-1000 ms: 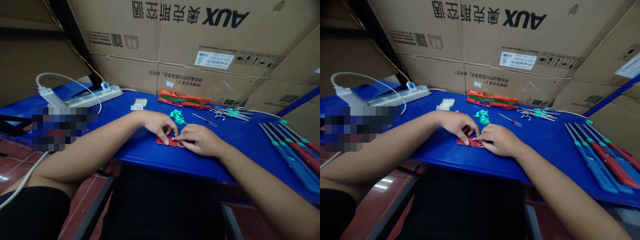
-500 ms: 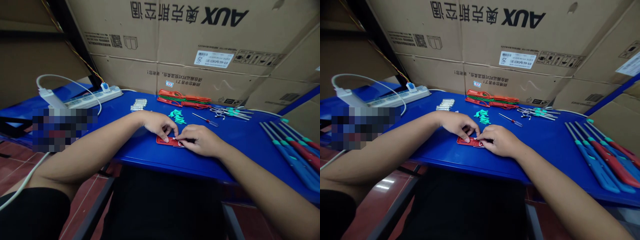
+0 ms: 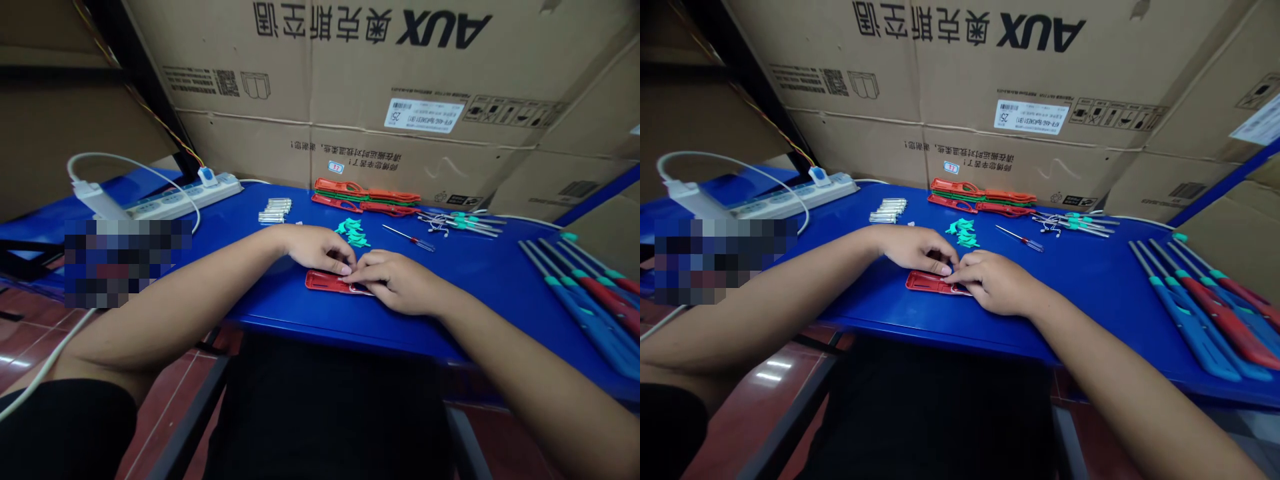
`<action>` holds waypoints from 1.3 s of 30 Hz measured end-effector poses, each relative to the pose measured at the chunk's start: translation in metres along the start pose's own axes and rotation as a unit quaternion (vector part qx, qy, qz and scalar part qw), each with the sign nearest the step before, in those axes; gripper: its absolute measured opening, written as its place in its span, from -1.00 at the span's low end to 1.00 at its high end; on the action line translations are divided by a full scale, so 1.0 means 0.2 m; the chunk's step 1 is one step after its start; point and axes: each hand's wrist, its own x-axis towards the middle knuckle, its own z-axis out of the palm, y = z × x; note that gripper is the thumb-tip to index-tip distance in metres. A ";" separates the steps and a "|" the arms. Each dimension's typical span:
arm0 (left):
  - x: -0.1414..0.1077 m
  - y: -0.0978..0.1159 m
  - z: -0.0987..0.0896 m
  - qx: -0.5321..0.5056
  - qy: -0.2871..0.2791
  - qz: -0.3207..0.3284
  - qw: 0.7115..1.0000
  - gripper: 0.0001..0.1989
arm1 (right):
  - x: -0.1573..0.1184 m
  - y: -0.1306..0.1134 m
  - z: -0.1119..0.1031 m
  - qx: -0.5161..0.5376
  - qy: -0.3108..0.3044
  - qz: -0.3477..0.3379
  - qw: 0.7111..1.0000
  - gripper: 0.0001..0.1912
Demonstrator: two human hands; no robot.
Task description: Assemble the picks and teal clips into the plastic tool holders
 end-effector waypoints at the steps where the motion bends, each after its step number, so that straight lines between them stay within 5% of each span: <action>1: 0.00 0.00 0.00 0.001 0.008 0.001 1.000 -0.72 | 0.00 0.00 -0.01 -0.001 -0.003 -0.001 1.000 -0.65; 8: 0.02 0.01 0.02 0.010 0.013 -0.006 1.000 -0.71 | -0.11 -0.01 -0.14 0.028 0.055 0.034 0.997 -0.78; 11: 0.02 0.02 0.02 0.011 0.019 0.006 1.000 -0.68 | -0.19 0.00 -0.16 0.014 0.026 0.056 0.998 -0.84; 16: 0.02 0.02 0.02 0.022 0.037 0.055 0.998 -0.70 | -0.25 -0.01 -0.13 -0.018 -0.014 0.063 0.998 -0.79; 23: 0.02 0.03 0.02 0.003 0.021 0.063 0.998 -0.73 | -0.15 -0.07 -0.05 -0.061 0.017 0.021 0.998 -0.85; 29: 0.02 0.03 0.02 -0.002 0.010 0.060 0.998 -0.73 | -0.16 -0.05 -0.03 0.030 0.086 0.086 0.992 -0.87; 39: 0.02 0.09 0.03 0.035 0.013 0.089 0.995 -0.68 | -0.21 -0.05 -0.05 -0.007 0.045 0.002 0.999 -0.87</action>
